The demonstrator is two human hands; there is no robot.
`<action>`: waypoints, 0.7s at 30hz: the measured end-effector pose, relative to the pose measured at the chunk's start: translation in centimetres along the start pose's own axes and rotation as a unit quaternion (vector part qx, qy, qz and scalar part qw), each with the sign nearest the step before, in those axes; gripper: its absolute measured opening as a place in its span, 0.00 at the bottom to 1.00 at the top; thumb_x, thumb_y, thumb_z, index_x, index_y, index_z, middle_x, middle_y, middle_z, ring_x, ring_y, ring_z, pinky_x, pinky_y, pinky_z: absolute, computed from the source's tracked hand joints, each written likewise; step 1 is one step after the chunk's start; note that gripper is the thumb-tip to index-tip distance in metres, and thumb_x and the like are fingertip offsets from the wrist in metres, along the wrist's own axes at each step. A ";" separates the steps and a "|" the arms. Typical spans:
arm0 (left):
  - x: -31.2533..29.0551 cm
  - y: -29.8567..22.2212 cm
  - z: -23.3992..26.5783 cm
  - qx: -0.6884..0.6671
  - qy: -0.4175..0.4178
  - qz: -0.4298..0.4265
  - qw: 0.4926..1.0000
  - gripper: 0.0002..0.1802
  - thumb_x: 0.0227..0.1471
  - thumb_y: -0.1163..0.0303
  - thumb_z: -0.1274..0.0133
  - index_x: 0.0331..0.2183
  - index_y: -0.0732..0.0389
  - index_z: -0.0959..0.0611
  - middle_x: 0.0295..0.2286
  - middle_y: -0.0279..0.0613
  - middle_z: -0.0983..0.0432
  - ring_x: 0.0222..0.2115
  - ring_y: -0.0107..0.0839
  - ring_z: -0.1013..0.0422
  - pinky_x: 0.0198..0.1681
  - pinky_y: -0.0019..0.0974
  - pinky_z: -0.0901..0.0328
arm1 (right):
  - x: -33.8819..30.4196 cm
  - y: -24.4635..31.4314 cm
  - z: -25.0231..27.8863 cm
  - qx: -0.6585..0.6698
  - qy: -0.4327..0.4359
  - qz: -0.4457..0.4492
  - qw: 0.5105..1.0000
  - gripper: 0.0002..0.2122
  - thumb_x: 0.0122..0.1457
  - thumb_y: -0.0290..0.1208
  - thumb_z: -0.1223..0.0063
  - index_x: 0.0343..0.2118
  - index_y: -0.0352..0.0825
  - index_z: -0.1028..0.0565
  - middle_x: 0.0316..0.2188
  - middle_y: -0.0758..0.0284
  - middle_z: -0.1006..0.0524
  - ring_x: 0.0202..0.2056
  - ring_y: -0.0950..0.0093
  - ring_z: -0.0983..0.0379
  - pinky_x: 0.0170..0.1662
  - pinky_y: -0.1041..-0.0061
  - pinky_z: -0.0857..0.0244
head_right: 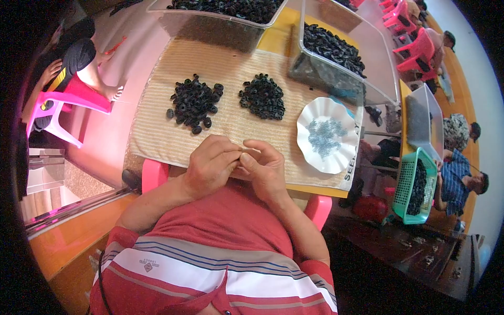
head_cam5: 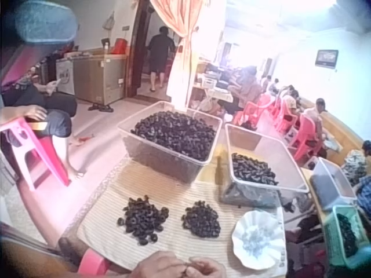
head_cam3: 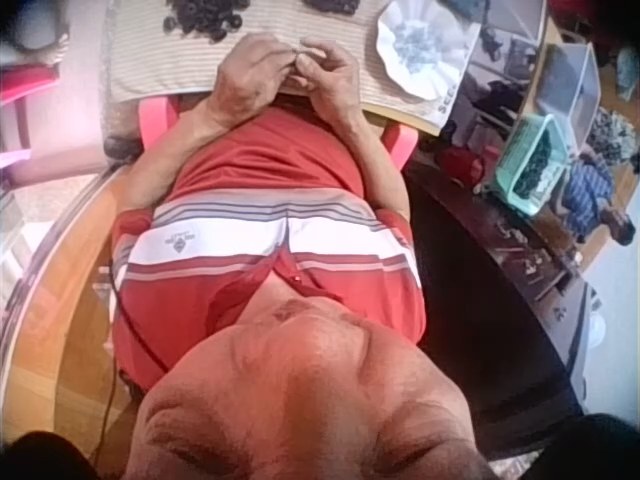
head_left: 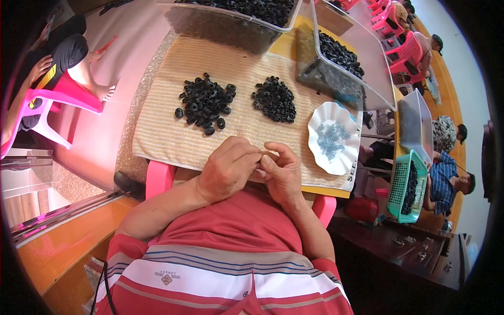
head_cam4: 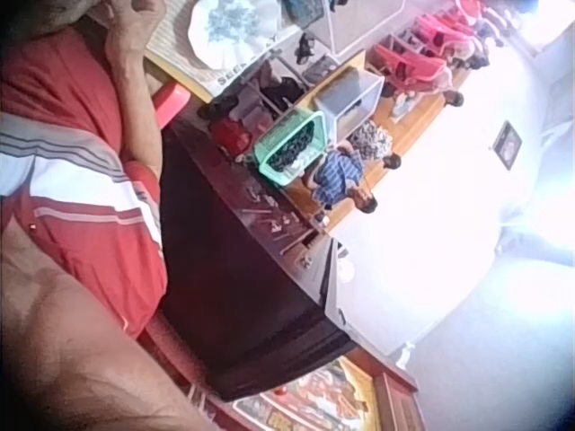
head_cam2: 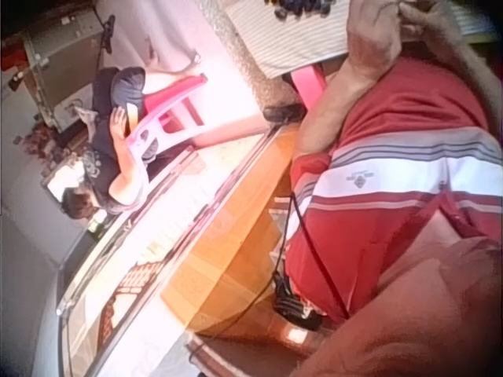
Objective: The person sorts small black plastic components by hand on a table in an assembly area.
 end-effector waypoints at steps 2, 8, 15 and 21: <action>0.1 0.0 0.1 -0.001 -0.004 -0.004 1.000 0.15 0.38 0.80 0.33 0.33 0.66 0.17 0.33 0.46 0.21 0.35 0.46 0.24 0.39 0.44 0.27 | 0.1 0.3 -1.1 0.000 0.007 -0.034 0.999 0.16 0.64 0.22 0.41 0.53 0.29 0.30 0.39 0.59 0.19 0.38 0.73 0.20 0.40 0.74 0.22; -0.3 0.2 0.0 0.012 0.005 -0.005 1.000 0.15 0.40 0.79 0.36 0.36 0.66 0.17 0.35 0.44 0.23 0.37 0.45 0.25 0.41 0.43 0.29 | 0.3 0.0 -0.9 -0.025 -0.020 -0.049 0.998 0.17 0.65 0.20 0.42 0.53 0.31 0.34 0.38 0.59 0.19 0.37 0.75 0.21 0.37 0.77 0.23; 0.5 0.1 0.2 -0.007 -0.010 0.022 1.000 0.11 0.41 0.81 0.36 0.32 0.65 0.16 0.31 0.44 0.20 0.34 0.44 0.24 0.38 0.43 0.28 | 0.4 0.3 -0.8 -0.059 -0.020 -0.025 0.998 0.12 0.63 0.22 0.39 0.46 0.32 0.31 0.33 0.67 0.21 0.31 0.82 0.25 0.33 0.83 0.31; 0.1 1.4 0.2 -0.028 -0.011 0.074 0.997 0.11 0.44 0.80 0.35 0.33 0.62 0.15 0.32 0.44 0.19 0.34 0.45 0.23 0.38 0.43 0.29 | 0.4 0.4 -1.1 -0.102 -0.022 -0.020 0.994 0.11 0.65 0.24 0.40 0.46 0.31 0.30 0.33 0.69 0.22 0.32 0.83 0.26 0.33 0.82 0.31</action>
Point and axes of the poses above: each hand's wrist, its own x-axis towards the middle knuckle, its own z-axis out of the back of the hand, y = z × x, the point moved 9 cm from there along x, towards the middle knuckle
